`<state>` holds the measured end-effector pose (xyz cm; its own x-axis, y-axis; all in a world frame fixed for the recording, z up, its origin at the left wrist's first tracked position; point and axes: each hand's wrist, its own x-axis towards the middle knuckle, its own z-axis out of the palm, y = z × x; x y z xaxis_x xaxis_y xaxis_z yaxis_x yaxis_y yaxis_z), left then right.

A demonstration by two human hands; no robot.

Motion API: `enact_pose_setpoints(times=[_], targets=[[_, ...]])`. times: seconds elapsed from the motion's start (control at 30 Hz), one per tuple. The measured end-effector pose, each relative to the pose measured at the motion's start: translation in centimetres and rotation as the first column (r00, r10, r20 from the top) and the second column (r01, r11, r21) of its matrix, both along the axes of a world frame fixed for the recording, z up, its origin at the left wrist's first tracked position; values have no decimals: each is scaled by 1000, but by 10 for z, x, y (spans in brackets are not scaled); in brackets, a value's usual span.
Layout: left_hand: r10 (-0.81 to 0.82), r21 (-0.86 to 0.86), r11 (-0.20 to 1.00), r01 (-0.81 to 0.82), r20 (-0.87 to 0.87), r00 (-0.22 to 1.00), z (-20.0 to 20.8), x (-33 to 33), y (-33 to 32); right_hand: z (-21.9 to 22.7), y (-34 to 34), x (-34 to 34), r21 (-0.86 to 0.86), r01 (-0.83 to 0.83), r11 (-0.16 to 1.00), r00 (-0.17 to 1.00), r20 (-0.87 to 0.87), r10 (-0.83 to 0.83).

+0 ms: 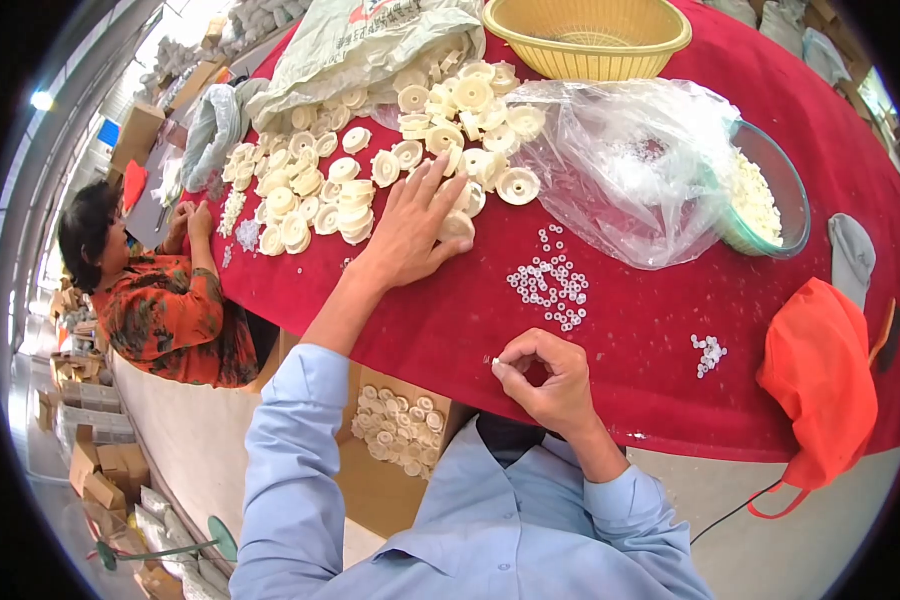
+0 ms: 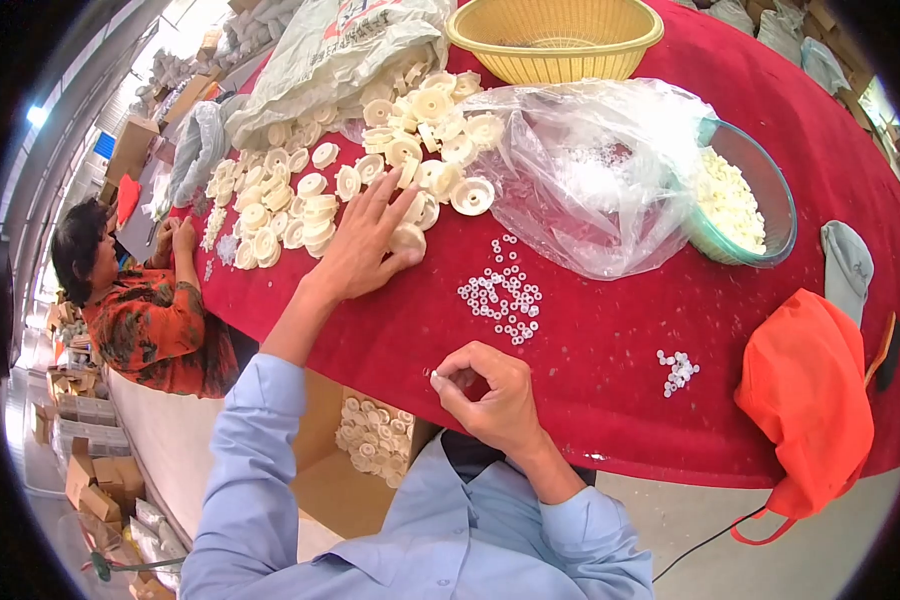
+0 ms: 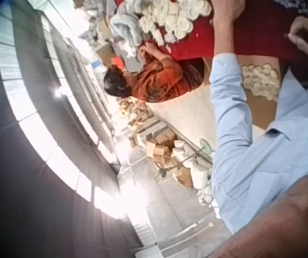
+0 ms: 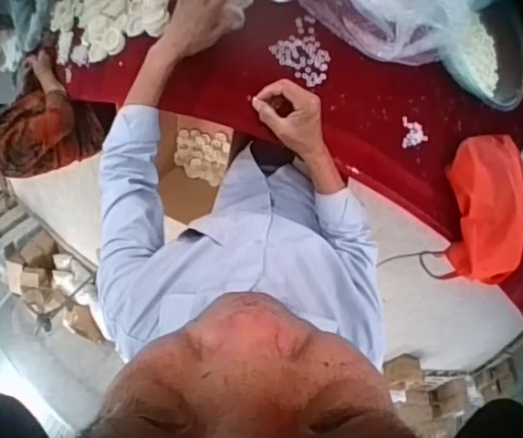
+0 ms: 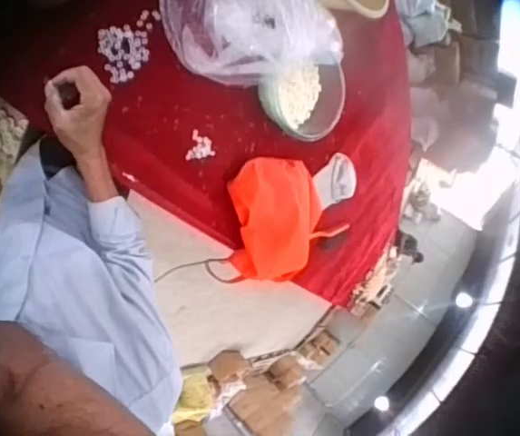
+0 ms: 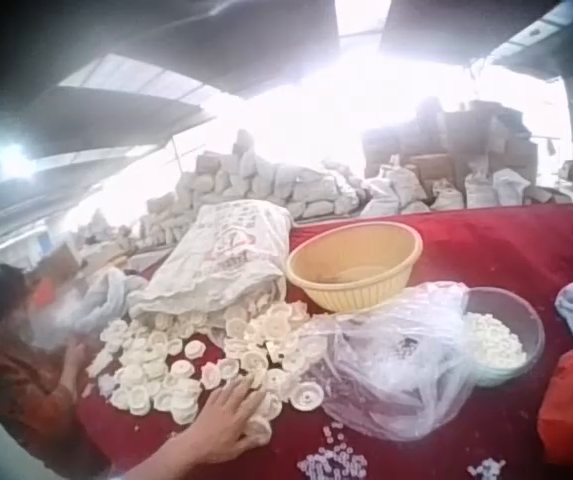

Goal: The person assembles plastic components by hand, attaching small plastic pins, springs, and washers into plastic caps and placing the assembled units into a box.

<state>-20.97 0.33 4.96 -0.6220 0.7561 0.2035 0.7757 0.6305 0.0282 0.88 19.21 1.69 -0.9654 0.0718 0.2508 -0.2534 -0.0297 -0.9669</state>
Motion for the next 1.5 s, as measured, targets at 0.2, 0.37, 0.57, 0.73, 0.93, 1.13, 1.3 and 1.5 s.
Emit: enact_pose_setpoints(times=[0.2, 0.37, 0.57, 0.73, 0.93, 1.13, 1.3, 1.5], targets=[[55, -14, 998, -54, 70, 996, 0, 56, -32, -1, 0, 2, -49, 18, 999, 1000, 24, -17], [100, 177, 982, -71, -164, 981, -18, 97, -36, -1, -1, 1, -50, 51, 997, 998, 30, -50], [126, 286, 951, -119, -5, 992, -23, 114, -12, -4, -3, 0, -78, 80, 994, 996, 55, -75], [189, 416, 887, -202, 74, 979, -27, 111, -5, -4, -2, 2, -172, 87, 981, 994, 87, -72], [-315, 594, 352, -723, 803, 506, -19, 153, 8, -6, 0, 1, -299, 102, 949, 990, 127, -66], [-467, 575, 223, -787, 772, 432, -32, 183, 13, -8, -4, -3, -224, 34, 974, 999, 40, -26], [-436, 609, 255, -751, 766, 472, -37, 186, 17, -12, -6, -4, -108, 83, 991, 996, 54, -78], [-417, 641, 319, -698, 757, 504, -42, 193, 15, -9, -5, -3, -6, 113, 994, 991, 67, -112]])
